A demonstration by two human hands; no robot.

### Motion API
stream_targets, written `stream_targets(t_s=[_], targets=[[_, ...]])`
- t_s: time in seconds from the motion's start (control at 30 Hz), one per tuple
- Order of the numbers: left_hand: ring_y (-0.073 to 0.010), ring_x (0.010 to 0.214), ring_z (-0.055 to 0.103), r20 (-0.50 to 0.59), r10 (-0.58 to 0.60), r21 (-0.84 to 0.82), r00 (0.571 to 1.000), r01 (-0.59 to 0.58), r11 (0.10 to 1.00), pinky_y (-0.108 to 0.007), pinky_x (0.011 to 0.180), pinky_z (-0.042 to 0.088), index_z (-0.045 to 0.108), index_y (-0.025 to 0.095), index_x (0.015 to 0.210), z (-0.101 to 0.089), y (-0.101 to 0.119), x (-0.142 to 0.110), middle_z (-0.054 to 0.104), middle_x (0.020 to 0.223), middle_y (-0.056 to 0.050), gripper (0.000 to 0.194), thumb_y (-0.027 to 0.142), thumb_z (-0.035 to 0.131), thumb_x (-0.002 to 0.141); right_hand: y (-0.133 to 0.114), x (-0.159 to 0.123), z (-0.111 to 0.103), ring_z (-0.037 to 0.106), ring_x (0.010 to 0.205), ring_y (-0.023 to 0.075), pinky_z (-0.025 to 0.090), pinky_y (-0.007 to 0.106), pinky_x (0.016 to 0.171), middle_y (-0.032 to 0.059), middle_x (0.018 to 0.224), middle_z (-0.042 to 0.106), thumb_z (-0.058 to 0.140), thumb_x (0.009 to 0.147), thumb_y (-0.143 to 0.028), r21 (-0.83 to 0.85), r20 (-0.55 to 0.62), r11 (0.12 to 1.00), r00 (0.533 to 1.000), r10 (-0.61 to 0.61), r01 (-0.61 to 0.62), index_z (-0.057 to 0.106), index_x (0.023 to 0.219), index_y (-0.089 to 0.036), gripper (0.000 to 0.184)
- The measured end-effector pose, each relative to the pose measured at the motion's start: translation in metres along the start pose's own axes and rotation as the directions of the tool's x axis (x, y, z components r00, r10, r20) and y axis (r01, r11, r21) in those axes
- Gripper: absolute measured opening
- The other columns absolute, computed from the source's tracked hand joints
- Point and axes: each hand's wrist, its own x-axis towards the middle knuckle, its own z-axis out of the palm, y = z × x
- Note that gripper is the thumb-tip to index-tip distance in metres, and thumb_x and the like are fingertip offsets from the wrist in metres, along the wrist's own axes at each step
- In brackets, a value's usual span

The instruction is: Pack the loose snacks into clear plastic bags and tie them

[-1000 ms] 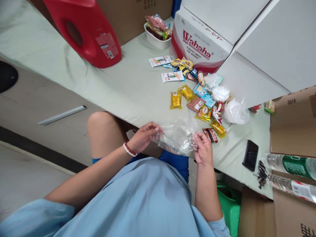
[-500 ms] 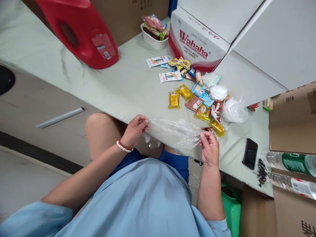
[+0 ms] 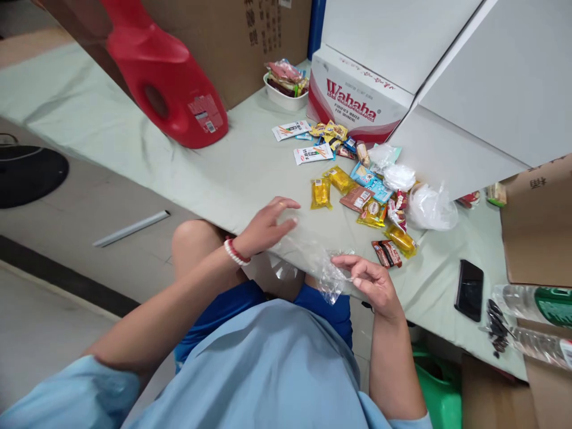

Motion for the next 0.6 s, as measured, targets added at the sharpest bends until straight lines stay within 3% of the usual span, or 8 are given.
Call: stream_targets(t_s=[0.07, 0.13, 0.23, 0.3, 0.4, 0.5, 0.6], targets=[[-0.0291, 0.110, 0.064, 0.194, 0.015, -0.092, 0.981, 0.003, 0.996, -0.039, 0.105, 0.045, 0.075, 0.024, 0.100, 0.016, -0.005, 0.006, 0.074, 0.112, -0.009, 0.038, 0.025, 0.083, 0.063, 0.003, -0.001, -0.001, 0.067, 0.121, 0.0346, 0.048, 0.061, 0.107, 0.0094, 0.125, 0.075, 0.072, 0.087, -0.045, -0.023, 0.022, 1.000, 1.000, -0.001, 0.001, 0.061, 0.073, -0.023, 0.028], [-0.0268, 0.094, 0.068, 0.343, -0.013, -0.151, 0.939, 0.069, 0.986, -0.034, 0.090, 0.051, 0.076, 0.025, 0.095, 0.034, -0.013, 0.006, 0.077, 0.098, -0.006, 0.041, 0.026, 0.087, 0.057, 0.006, -0.002, -0.003, 0.067, 0.120, 0.0351, 0.049, 0.061, 0.106, 0.0099, 0.123, 0.076, 0.072, 0.086, -0.048, -0.052, 0.002, 0.999, 1.000, -0.006, 0.006, 0.062, 0.073, -0.023, 0.031], [-0.0172, 0.061, 0.059, 0.435, -0.052, -0.116, 0.899, 0.113, 0.987, -0.025, 0.062, 0.045, 0.073, 0.024, 0.076, 0.053, -0.024, 0.001, 0.067, 0.065, 0.001, 0.015, 0.031, 0.081, 0.066, 0.006, -0.003, -0.007, 0.067, 0.119, 0.0343, 0.049, 0.060, 0.106, 0.0099, 0.120, 0.076, 0.073, 0.087, -0.046, -0.064, -0.043, 0.998, 0.999, -0.029, 0.026, 0.065, 0.075, -0.023, 0.027], [-0.0137, 0.054, 0.051, 0.390, -0.065, -0.118, 0.918, 0.120, 0.986, -0.023, 0.054, 0.038, 0.068, 0.022, 0.068, 0.057, -0.028, -0.001, 0.060, 0.057, 0.003, 0.015, 0.035, 0.073, 0.076, 0.005, -0.004, -0.011, 0.067, 0.118, 0.0321, 0.051, 0.057, 0.104, 0.0092, 0.121, 0.075, 0.074, 0.088, -0.040, -0.061, -0.100, 0.997, 0.993, -0.062, 0.056, 0.070, 0.078, -0.024, 0.019], [-0.0128, 0.055, 0.051, 0.246, -0.151, -0.210, 0.957, 0.204, 0.956, -0.023, 0.053, 0.040, 0.063, 0.021, 0.072, 0.052, -0.029, -0.002, 0.058, 0.060, 0.003, 0.024, 0.042, 0.064, 0.084, 0.005, -0.003, -0.018, 0.066, 0.116, 0.0282, 0.055, 0.050, 0.099, 0.0078, 0.118, 0.073, 0.075, 0.088, -0.033, -0.057, -0.252, 0.992, 0.960, -0.125, 0.114, 0.074, 0.083, -0.026, 0.009], [-0.0130, 0.053, 0.053, 0.153, -0.270, -0.273, 0.951, 0.303, 0.913, -0.023, 0.052, 0.041, 0.058, 0.022, 0.078, 0.045, -0.030, -0.003, 0.059, 0.059, 0.003, 0.026, 0.046, 0.060, 0.089, 0.009, -0.004, -0.026, 0.065, 0.113, 0.0261, 0.055, 0.046, 0.094, 0.0067, 0.110, 0.073, 0.077, 0.086, -0.031, -0.073, -0.387, 0.985, 0.906, -0.171, 0.155, 0.076, 0.085, -0.027, 0.005], [-0.0115, 0.045, 0.049, 0.045, -0.322, -0.325, 0.946, 0.319, 0.890, -0.023, 0.049, 0.038, 0.054, 0.023, 0.079, 0.042, -0.034, -0.007, 0.055, 0.053, 0.005, 0.029, 0.049, 0.060, 0.091, 0.014, -0.008, -0.034, 0.065, 0.108, 0.0251, 0.054, 0.046, 0.094, 0.0058, 0.105, 0.071, 0.080, 0.083, -0.032, -0.104, -0.444, 0.981, 0.874, -0.196, 0.167, 0.076, 0.084, -0.027, 0.007]])
